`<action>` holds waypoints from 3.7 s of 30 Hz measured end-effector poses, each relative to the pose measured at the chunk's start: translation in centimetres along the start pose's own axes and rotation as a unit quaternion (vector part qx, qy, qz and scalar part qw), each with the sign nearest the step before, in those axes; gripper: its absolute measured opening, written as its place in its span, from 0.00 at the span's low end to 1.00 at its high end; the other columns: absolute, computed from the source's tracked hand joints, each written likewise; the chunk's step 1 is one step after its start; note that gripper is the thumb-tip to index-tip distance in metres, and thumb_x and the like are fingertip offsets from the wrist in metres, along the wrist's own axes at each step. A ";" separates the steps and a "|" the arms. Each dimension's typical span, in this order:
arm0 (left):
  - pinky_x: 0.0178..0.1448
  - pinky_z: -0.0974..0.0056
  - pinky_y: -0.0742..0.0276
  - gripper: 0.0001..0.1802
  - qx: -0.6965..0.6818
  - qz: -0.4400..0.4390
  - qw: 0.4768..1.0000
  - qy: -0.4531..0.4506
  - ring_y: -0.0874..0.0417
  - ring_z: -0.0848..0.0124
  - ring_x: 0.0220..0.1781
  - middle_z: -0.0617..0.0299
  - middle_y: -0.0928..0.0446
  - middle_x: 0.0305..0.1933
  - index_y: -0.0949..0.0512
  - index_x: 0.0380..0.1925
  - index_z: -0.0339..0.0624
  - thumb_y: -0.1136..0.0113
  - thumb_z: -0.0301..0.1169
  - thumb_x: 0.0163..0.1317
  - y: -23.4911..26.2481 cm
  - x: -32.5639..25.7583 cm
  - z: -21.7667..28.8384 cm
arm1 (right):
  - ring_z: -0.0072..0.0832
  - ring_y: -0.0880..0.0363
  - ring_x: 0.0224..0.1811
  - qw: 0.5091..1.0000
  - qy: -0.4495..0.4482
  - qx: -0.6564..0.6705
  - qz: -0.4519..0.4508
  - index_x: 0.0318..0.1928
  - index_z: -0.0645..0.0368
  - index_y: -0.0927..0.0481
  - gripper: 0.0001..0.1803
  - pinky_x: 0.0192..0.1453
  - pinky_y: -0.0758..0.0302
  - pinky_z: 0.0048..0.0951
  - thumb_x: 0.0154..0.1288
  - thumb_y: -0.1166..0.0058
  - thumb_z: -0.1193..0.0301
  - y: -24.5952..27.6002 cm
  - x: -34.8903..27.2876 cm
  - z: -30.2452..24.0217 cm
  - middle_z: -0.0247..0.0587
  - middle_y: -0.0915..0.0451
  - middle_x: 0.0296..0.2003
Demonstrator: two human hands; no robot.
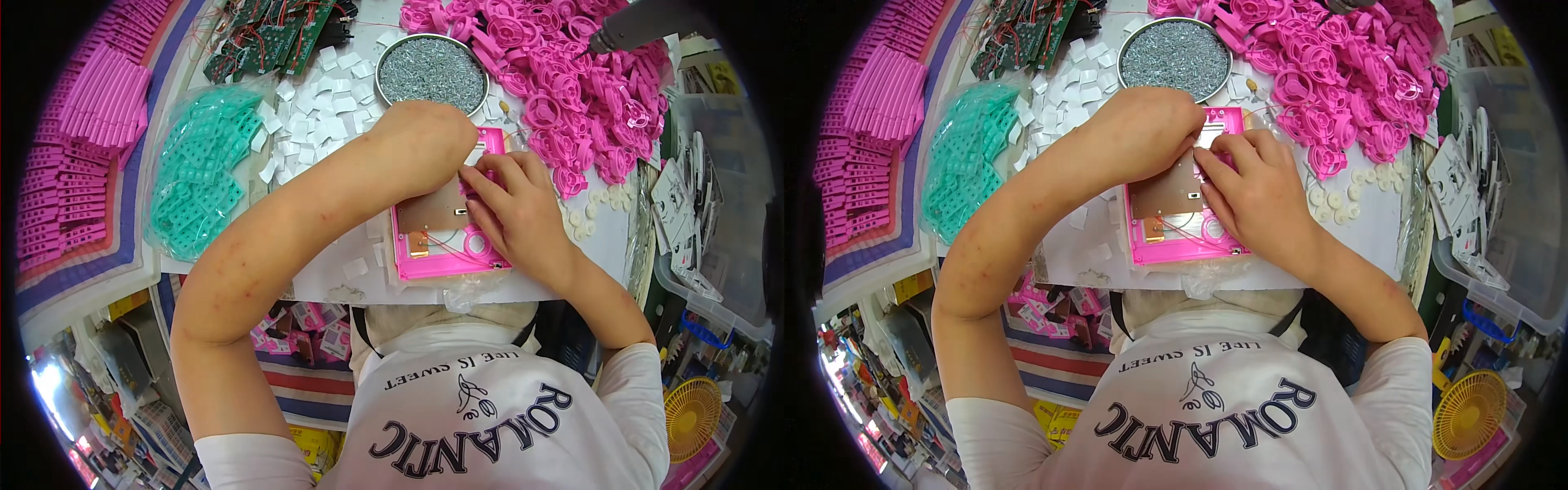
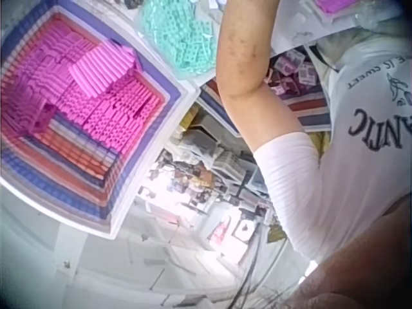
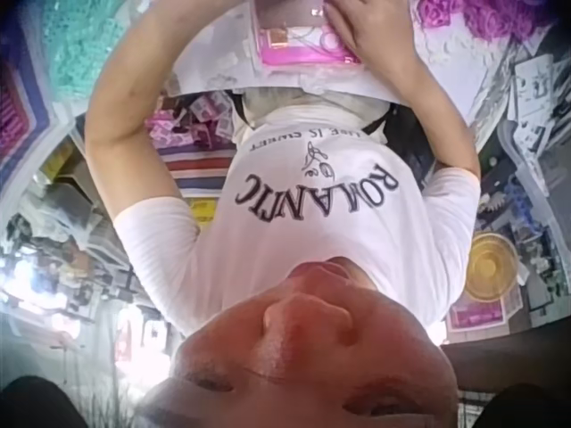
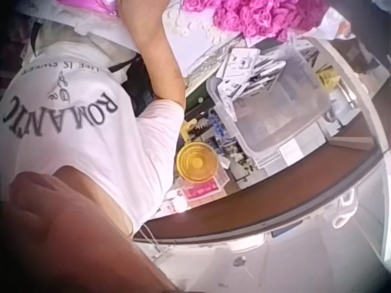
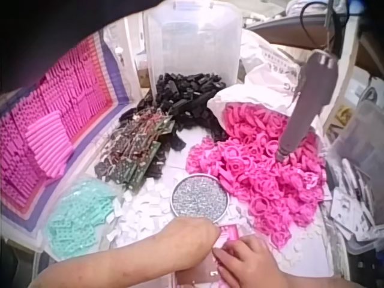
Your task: Assembling and packaging toy electronic devices into pink plastic frames using industrial tools.
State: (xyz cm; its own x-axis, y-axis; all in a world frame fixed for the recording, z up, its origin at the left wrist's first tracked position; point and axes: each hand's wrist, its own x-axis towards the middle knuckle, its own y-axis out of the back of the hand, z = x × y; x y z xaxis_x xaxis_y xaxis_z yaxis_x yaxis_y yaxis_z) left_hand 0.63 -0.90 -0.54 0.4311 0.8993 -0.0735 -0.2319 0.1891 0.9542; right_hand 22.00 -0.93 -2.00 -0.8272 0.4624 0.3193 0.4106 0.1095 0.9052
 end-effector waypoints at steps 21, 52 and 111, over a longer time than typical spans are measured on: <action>0.36 0.60 0.24 0.07 -0.171 0.184 0.962 0.103 0.19 0.61 0.28 0.54 0.19 0.31 0.20 0.35 0.36 0.37 0.29 0.63 1.2 -6.2 -1.8 | 0.46 0.23 0.50 0.989 0.047 0.090 -0.104 0.46 0.60 0.13 0.16 0.51 0.19 0.40 0.55 0.35 0.74 2.7 0.8 0.9 0.42 0.17 0.51; 0.52 0.54 0.41 0.07 -0.174 0.358 0.896 0.199 0.20 0.66 0.36 0.67 0.18 0.31 0.18 0.33 0.47 0.30 0.29 0.54 -3.3 -6.3 4.7 | 0.39 0.20 0.31 0.968 0.012 0.243 0.054 0.40 0.56 0.15 0.09 0.34 0.23 0.37 0.60 0.32 0.68 0.4 4.7 1.4 0.38 0.17 0.30; 0.48 0.54 0.26 0.11 -0.138 0.324 0.936 -0.021 0.19 0.58 0.39 0.60 0.18 0.38 0.20 0.38 0.44 0.29 0.25 0.55 -4.5 -6.7 2.2 | 0.44 0.12 0.46 0.964 -0.143 -0.218 -0.057 0.44 0.53 0.11 0.16 0.47 0.21 0.48 0.60 0.39 0.60 -1.7 22.5 10.5 0.43 0.11 0.39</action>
State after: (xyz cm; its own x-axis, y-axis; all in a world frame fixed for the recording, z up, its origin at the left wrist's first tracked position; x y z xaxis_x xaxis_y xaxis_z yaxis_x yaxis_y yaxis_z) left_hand 0.69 -8.66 -3.66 0.1541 0.8458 0.5108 -0.6704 -0.2902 0.6829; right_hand 6.66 18.52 0.68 -0.6920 0.6998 0.1775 0.0715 -0.1783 0.9814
